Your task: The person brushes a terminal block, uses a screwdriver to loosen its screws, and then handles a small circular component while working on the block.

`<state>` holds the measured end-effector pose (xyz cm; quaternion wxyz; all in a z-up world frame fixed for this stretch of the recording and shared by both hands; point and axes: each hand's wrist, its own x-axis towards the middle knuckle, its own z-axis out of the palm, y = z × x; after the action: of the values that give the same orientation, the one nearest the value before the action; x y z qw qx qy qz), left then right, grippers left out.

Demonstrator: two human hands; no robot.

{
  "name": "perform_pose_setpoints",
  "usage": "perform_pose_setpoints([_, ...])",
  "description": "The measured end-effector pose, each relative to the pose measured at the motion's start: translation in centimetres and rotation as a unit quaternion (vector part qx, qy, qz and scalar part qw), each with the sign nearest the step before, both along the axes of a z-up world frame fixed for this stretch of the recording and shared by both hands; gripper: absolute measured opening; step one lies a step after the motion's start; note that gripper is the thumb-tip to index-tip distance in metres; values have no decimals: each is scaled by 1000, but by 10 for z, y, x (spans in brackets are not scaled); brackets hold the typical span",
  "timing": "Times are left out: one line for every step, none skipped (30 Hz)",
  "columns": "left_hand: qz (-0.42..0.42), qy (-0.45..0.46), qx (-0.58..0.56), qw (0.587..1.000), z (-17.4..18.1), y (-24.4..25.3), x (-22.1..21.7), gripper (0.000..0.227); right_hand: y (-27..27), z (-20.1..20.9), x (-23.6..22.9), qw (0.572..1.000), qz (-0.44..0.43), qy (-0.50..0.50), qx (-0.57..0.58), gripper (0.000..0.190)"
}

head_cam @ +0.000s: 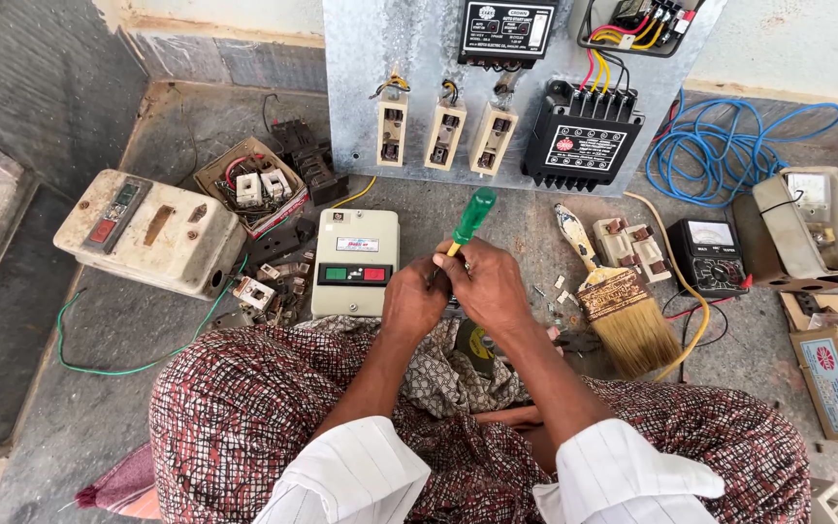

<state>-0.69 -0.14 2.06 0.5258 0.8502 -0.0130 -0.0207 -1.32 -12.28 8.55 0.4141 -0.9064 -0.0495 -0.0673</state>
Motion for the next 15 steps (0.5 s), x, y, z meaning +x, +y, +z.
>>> perform_pose_setpoints([2, 3, 7, 1000, -3, -1, 0, 27, 2, 0, -1, 1000, -12, 6, -22, 20])
perform_pose_setpoints([4, 5, 14, 1000, -7, -1, 0, 25, 5, 1, -3, 999, -23, 12, -43, 21])
perform_pose_setpoints([8, 5, 22, 1000, -9, 0, 2, 23, 7, 2, -2, 997, -33, 17, -64, 22])
perform_pose_setpoints([10, 6, 19, 1000, -12, -1, 4, 24, 7, 3, -1, 997, -32, 11, -66, 22])
perform_pose_setpoints([12, 9, 15, 1000, -15, -1, 4, 24, 7, 4, -1, 997, -30, 8, -69, 22])
perform_pose_setpoints([14, 13, 12, 1000, -18, -1, 4, 24, 8, 4, -1, 997, -29, 4, -71, 22])
perform_pose_setpoints([13, 0, 22, 1000, -20, -1, 6, 24, 7, 6, 0, 997, -15, -5, -69, 22])
perform_pose_setpoints([11, -13, 32, 999, -21, -2, 7, 24, 4, 9, 0, 998, -2, -14, -67, 23])
perform_pose_setpoints([8, -25, 42, 999, -22, -2, 7, 24, 3, 12, -1, 998, 11, -23, -65, 24])
perform_pose_setpoints([8, -14, 34, 999, -21, -2, 6, 24, 4, 16, -1, 999, 9, -15, -34, 33])
perform_pose_setpoints([7, -4, 27, 1000, -19, -1, 5, 25, 4, 22, -1, 1000, 8, -10, -3, 45])
perform_pose_setpoints([6, 5, 19, 1000, -15, -2, 5, 25, 4, 29, 0, 1000, 7, -5, 28, 57])
perform_pose_setpoints([7, 6, 18, 1000, -11, -1, 5, 25, 4, 37, 1, 999, 17, -24, 45, 66])
perform_pose_setpoints([8, 6, 18, 1000, -7, -1, 4, 25, 3, 45, 1, 997, 28, -44, 62, 75])
perform_pose_setpoints([7, 8, 17, 1000, -5, -2, 3, 25, 2, 52, 1, 994, 37, -62, 78, 85])
